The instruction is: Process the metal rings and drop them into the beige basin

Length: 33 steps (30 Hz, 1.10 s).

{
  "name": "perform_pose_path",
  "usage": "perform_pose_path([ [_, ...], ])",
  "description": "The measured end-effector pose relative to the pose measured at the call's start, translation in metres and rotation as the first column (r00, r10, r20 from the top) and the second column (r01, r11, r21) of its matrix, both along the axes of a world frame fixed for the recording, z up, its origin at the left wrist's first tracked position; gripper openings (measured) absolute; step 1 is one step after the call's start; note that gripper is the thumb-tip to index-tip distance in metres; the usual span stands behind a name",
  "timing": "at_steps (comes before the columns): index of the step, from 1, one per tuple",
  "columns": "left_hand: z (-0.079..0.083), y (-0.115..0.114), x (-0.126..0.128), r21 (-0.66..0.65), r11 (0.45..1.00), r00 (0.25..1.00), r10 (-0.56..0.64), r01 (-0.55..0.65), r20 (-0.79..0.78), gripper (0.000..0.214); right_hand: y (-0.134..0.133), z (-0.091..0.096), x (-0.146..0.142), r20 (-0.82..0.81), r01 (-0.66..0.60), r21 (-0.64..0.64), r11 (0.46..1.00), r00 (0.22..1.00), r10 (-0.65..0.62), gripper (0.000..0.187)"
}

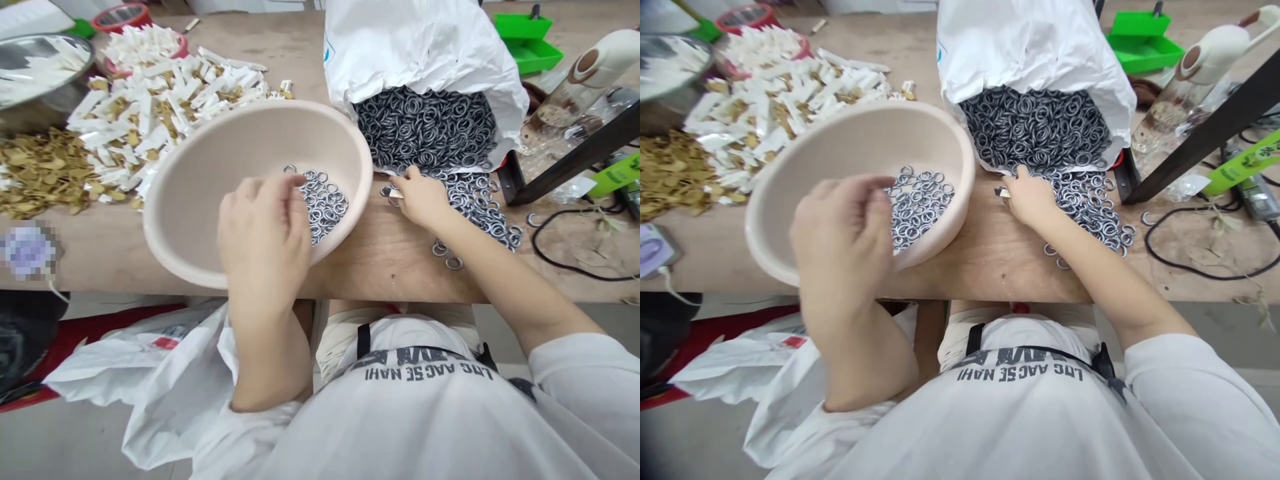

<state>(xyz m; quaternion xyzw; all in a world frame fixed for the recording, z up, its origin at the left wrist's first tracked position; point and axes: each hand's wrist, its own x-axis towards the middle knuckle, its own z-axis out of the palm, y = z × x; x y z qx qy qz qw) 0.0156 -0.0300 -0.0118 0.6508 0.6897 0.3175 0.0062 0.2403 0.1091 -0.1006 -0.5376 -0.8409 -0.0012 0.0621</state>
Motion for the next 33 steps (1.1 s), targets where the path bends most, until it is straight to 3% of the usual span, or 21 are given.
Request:
perform_pose_path([
  [2,-0.001,-0.002,0.006,0.063,0.996,0.991,0.071,-0.065,-0.112,0.032,-0.001,-0.005,-0.002,0.081,-0.044,-0.040,0.998,0.996,0.047,0.043],
  [3,-0.003,-0.005,0.013,0.107,0.994,0.993,0.040,-0.028,-0.109,0.030,-0.005,-0.007,0.002,0.099,-0.064,-0.056,0.996,0.993,0.069,0.044],
  [6,-0.021,-0.014,0.041,0.201,0.936,0.957,-0.282,0.289,-0.063,0.027,-0.025,-0.012,0.025,0.086,-0.114,-0.082,0.990,0.989,0.121,0.044],
  [8,-0.043,-0.006,0.063,0.052,0.863,0.864,-0.498,0.502,-0.066,0.026,-0.040,-0.012,0.045,0.003,-0.131,-0.079,0.988,0.991,0.132,0.043],
  [9,-0.057,0.004,0.073,-0.064,0.854,0.852,-0.520,0.517,-0.060,0.029,-0.046,-0.012,0.054,-0.072,-0.128,-0.063,0.990,0.990,0.124,0.043],
  [12,-0.099,0.044,0.093,-0.268,0.850,0.856,-0.499,0.454,-0.135,0.043,-0.062,-0.013,0.078,-0.391,-0.046,0.015,0.999,0.919,0.048,0.039],
  [15,-0.123,0.073,0.096,-0.344,0.853,0.864,-0.470,0.393,-0.179,0.031,-0.074,-0.016,0.091,-0.623,0.045,0.036,0.998,0.782,-0.013,0.030],
  [18,-0.123,0.073,0.088,-0.344,0.874,0.914,-0.396,0.344,-0.092,0.020,-0.085,-0.020,0.090,-0.696,0.057,-0.009,0.998,0.717,-0.048,0.025],
  [20,-0.115,0.059,0.086,-0.280,0.884,0.927,-0.357,0.375,0.117,0.016,-0.092,-0.020,0.081,-0.740,0.019,-0.059,0.998,0.670,-0.056,0.026],
  [21,-0.112,0.050,0.086,-0.230,0.880,0.897,-0.352,0.415,0.268,0.015,-0.095,-0.020,0.076,-0.772,-0.018,-0.086,0.996,0.633,-0.055,0.028],
  [23,-0.106,0.032,0.092,-0.129,0.847,0.722,-0.349,0.516,0.598,0.017,-0.102,-0.017,0.064,-0.842,-0.101,-0.132,0.986,0.537,-0.058,0.028],
  [25,-0.104,0.018,0.100,-0.050,0.811,0.438,-0.262,0.583,0.860,0.023,-0.107,-0.013,0.054,-0.893,-0.159,-0.151,0.976,0.445,-0.066,0.027],
  [27,-0.103,0.011,0.107,-0.006,0.799,0.166,-0.118,0.601,0.979,0.032,-0.112,-0.011,0.050,-0.918,-0.190,-0.152,0.970,0.392,-0.067,0.026],
  [28,-0.103,0.009,0.109,-0.005,0.788,0.069,-0.047,0.616,0.997,0.037,-0.113,-0.010,0.049,-0.923,-0.198,-0.148,0.969,0.381,-0.063,0.026],
  [30,-0.103,0.009,0.110,-0.034,0.730,-0.029,0.074,0.682,0.997,0.045,-0.116,-0.009,0.050,-0.922,-0.210,-0.141,0.968,0.383,-0.052,0.025],
  [33,-0.102,0.009,0.109,-0.072,0.640,-0.048,0.169,0.765,0.984,0.048,-0.118,-0.010,0.053,-0.914,-0.210,-0.113,0.971,0.406,-0.018,0.024],
])
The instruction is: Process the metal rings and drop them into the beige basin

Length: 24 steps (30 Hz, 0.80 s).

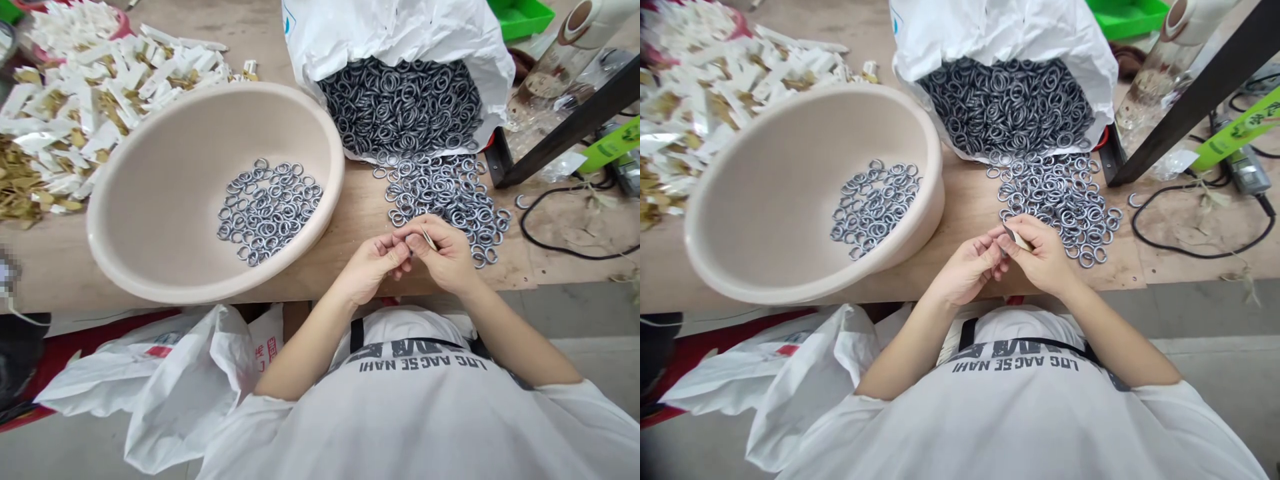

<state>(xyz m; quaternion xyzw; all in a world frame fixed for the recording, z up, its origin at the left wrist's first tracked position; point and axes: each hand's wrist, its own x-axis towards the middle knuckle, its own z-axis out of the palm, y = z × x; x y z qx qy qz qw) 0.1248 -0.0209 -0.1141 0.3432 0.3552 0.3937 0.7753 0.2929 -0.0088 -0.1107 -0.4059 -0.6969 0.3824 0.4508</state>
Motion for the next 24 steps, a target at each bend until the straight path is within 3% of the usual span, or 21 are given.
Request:
perform_pose_path([
  [7,0.001,-0.007,0.010,-0.037,0.997,0.992,-0.059,0.063,0.113,0.053,-0.001,-0.008,-0.003,0.004,0.046,0.084,0.995,0.999,-0.046,0.025],
  [11,0.002,-0.007,0.015,-0.059,0.998,0.994,-0.001,0.007,0.107,0.048,-0.002,-0.010,-0.002,0.018,0.108,0.108,0.988,0.994,-0.110,0.026],
  [15,0.003,-0.006,0.019,-0.077,0.994,0.991,0.083,-0.075,0.109,0.045,-0.001,-0.014,0.002,-0.071,0.102,0.045,0.994,0.993,-0.098,0.029],
  [24,0.000,0.000,0.020,-0.117,0.991,0.990,0.080,-0.066,0.119,0.045,0.009,-0.021,0.007,-0.053,0.135,0.085,0.987,0.990,-0.131,0.017],
])
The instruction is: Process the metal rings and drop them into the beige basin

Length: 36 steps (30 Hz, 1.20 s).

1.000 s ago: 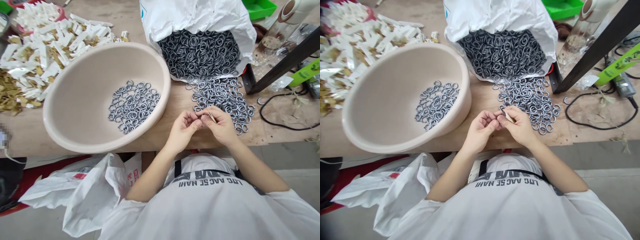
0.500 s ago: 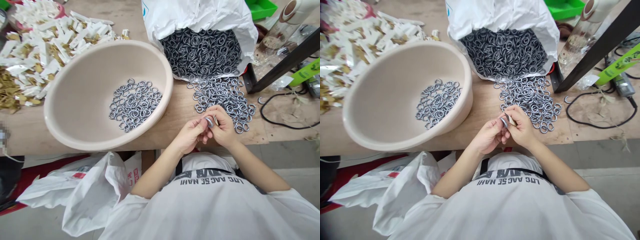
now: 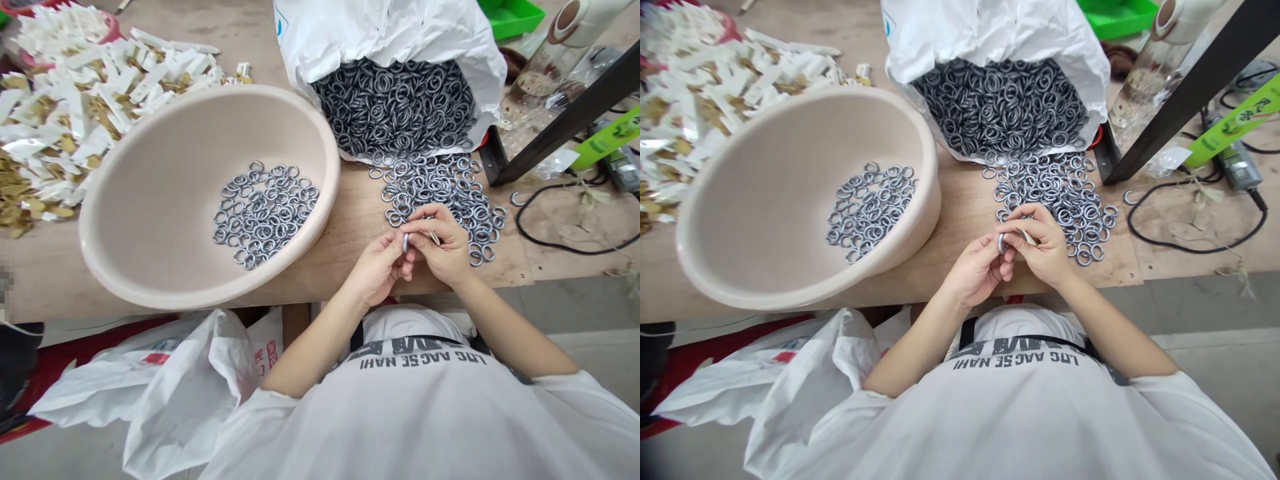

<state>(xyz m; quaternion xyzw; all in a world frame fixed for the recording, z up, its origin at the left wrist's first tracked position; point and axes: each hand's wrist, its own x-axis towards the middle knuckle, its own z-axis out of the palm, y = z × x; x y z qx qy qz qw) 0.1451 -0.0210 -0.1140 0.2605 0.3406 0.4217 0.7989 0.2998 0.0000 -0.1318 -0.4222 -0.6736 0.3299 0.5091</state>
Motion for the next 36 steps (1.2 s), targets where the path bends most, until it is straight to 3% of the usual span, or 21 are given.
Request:
perform_pose_path([
  [5,-0.001,0.002,0.001,0.065,0.987,0.987,0.153,-0.149,-0.055,0.046,-0.001,0.005,-0.001,0.008,-0.054,0.002,0.999,0.999,0.054,0.024],
  [12,-0.003,-0.003,0.006,0.016,0.998,0.997,0.068,-0.067,-0.035,0.051,0.000,0.007,-0.008,0.029,0.021,-0.051,0.998,0.999,-0.020,0.025],
  [16,-0.003,-0.005,0.004,0.042,0.990,0.986,0.138,-0.135,-0.091,0.053,-0.002,0.016,-0.002,0.185,0.044,-0.094,0.995,0.982,-0.026,0.035],
  [21,-0.002,-0.008,0.003,0.026,0.983,0.981,0.183,-0.182,-0.069,0.053,-0.018,0.027,0.002,0.496,-0.063,-0.027,0.998,0.866,0.069,0.036],
  [27,0.000,-0.010,0.002,0.021,0.990,0.990,0.141,-0.141,-0.027,0.053,-0.023,0.025,-0.001,0.535,-0.093,-0.035,0.995,0.839,0.098,0.042],
  [29,0.000,-0.015,0.001,0.049,0.994,0.995,0.095,-0.095,-0.003,0.051,-0.016,0.023,0.004,0.531,-0.033,-0.080,0.996,0.845,0.070,0.047],
  [33,-0.005,-0.026,-0.010,0.140,0.985,0.994,-0.101,0.096,0.027,0.044,0.010,0.020,0.017,0.594,0.249,-0.148,0.957,0.796,-0.115,0.052],
  [36,-0.013,-0.027,-0.025,0.124,0.992,0.999,-0.009,0.013,-0.038,0.037,0.023,0.021,0.008,0.748,0.227,-0.074,0.971,0.656,-0.097,0.041],
])
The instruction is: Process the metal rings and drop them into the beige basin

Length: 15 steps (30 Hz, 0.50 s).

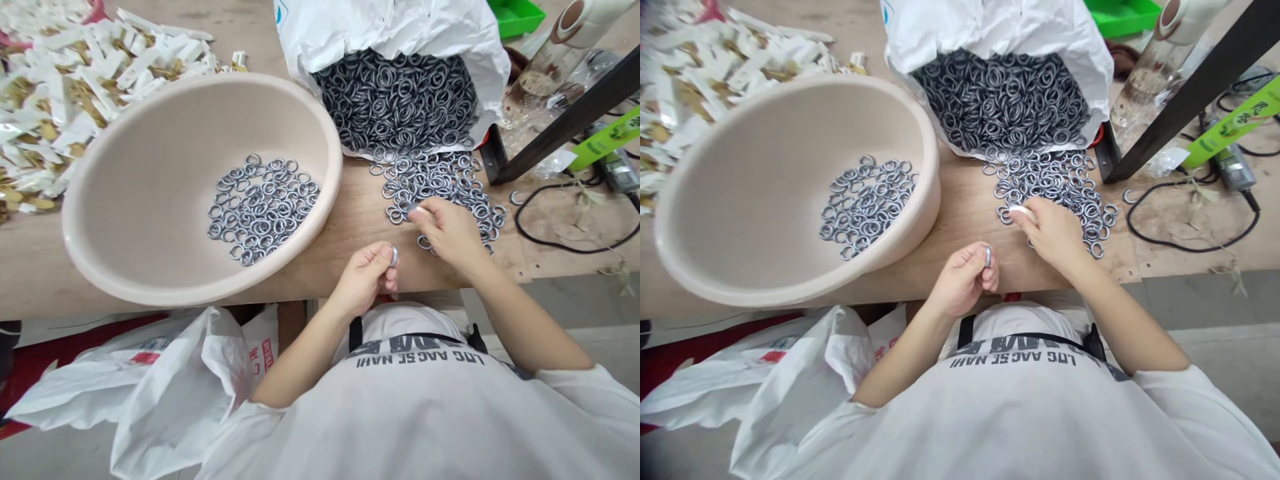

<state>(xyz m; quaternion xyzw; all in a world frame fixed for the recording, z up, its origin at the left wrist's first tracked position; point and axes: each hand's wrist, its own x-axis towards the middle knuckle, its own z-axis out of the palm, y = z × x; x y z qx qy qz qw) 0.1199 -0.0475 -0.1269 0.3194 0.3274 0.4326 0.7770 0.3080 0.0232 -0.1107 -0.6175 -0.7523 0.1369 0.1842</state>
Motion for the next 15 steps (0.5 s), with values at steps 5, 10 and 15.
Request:
perform_pose_path([
  [5,-0.007,0.013,-0.021,-0.022,0.981,0.978,0.192,-0.194,-0.076,0.033,0.010,0.002,-0.030,0.383,-0.096,-0.036,0.995,0.918,0.102,0.033],
  [10,-0.007,0.025,-0.027,-0.115,0.940,0.947,0.319,-0.321,-0.038,0.017,0.015,-0.002,-0.032,0.432,-0.086,0.013,0.996,0.899,0.072,0.028],
  [15,-0.008,0.037,-0.025,-0.143,0.916,0.927,0.373,-0.375,-0.040,0.011,0.015,-0.006,-0.034,0.397,-0.131,0.008,0.991,0.910,0.117,0.031],
])
